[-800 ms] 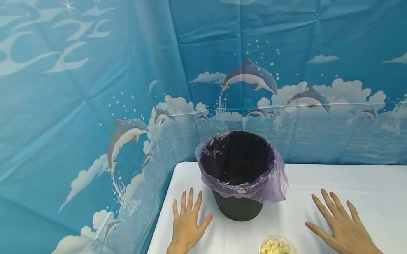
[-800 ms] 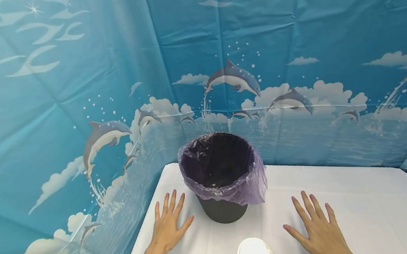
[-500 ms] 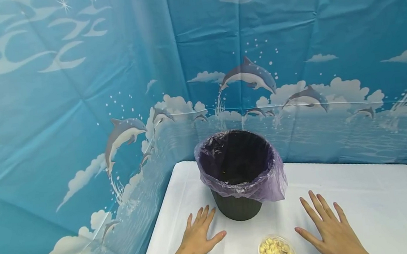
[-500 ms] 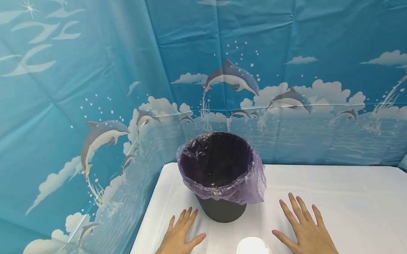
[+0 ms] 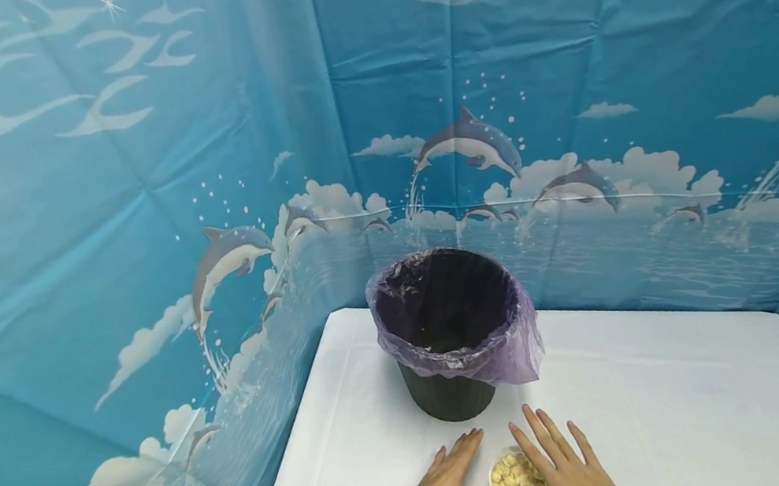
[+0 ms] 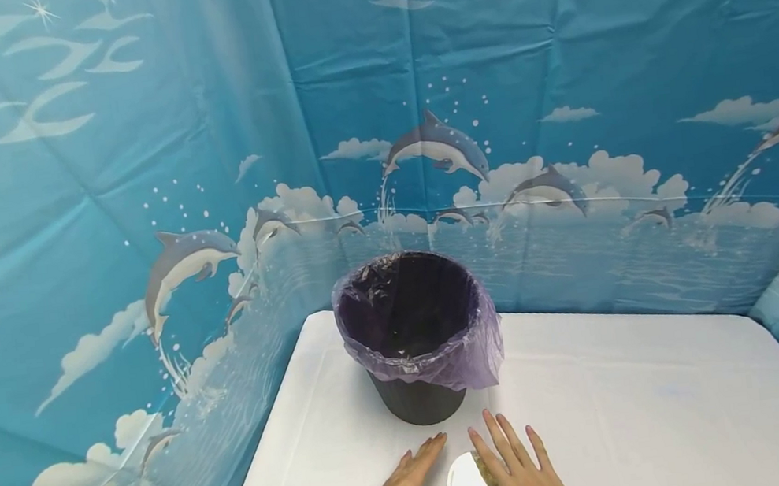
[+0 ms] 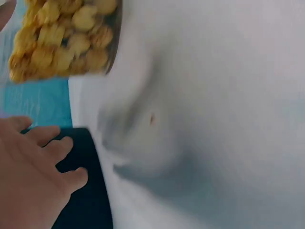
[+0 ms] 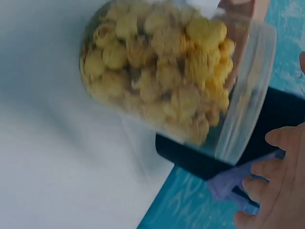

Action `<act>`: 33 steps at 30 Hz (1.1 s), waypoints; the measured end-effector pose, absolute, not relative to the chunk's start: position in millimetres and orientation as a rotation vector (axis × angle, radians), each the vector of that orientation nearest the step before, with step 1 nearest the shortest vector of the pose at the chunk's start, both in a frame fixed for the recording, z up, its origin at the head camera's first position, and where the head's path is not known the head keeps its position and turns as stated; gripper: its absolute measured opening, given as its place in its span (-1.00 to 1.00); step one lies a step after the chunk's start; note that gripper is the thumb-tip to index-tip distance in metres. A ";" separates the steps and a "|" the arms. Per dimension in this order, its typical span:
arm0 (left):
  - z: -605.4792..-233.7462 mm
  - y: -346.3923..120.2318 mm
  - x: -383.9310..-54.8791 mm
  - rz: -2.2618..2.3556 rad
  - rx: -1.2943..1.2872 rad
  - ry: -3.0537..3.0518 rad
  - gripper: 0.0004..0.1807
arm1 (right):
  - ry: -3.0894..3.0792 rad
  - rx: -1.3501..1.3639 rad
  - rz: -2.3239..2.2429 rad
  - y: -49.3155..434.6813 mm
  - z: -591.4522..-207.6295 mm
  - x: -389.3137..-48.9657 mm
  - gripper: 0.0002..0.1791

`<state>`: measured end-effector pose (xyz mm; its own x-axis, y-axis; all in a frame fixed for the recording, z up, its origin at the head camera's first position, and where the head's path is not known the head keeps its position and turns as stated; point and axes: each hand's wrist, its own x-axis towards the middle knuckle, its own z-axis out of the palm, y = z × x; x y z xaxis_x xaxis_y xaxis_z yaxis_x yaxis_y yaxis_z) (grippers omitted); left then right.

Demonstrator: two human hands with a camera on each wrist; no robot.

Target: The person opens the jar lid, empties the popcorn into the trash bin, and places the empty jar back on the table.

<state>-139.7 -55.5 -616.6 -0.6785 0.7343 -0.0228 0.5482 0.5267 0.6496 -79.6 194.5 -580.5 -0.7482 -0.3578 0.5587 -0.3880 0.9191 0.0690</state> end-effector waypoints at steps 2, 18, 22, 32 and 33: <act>-626.3 -44.5 -138.0 0.904 1.085 2.494 0.32 | -2.447 0.565 0.063 189.1 -587.8 -80.2 0.12; -663.3 -5.9 -119.7 1.512 0.872 2.347 0.12 | -2.425 0.505 0.081 163.7 -620.6 -74.5 0.19; -661.5 -3.9 -118.2 1.709 0.722 2.103 0.02 | -2.408 0.451 0.130 156.4 -625.1 -73.7 0.12; -697.2 1.2 -131.8 1.696 0.798 2.267 -0.08 | -2.326 0.407 0.131 147.5 -623.2 -79.2 -0.14; -703.5 1.9 -134.0 1.680 0.799 2.299 -0.10 | -2.331 0.397 0.130 147.1 -620.3 -78.8 -0.14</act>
<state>-134.0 1.9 -703.5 -0.8383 0.5206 0.1617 0.3123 0.2156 0.9252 -78.8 147.1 -620.3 -0.6675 -0.2448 0.7032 -0.3213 0.9467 0.0246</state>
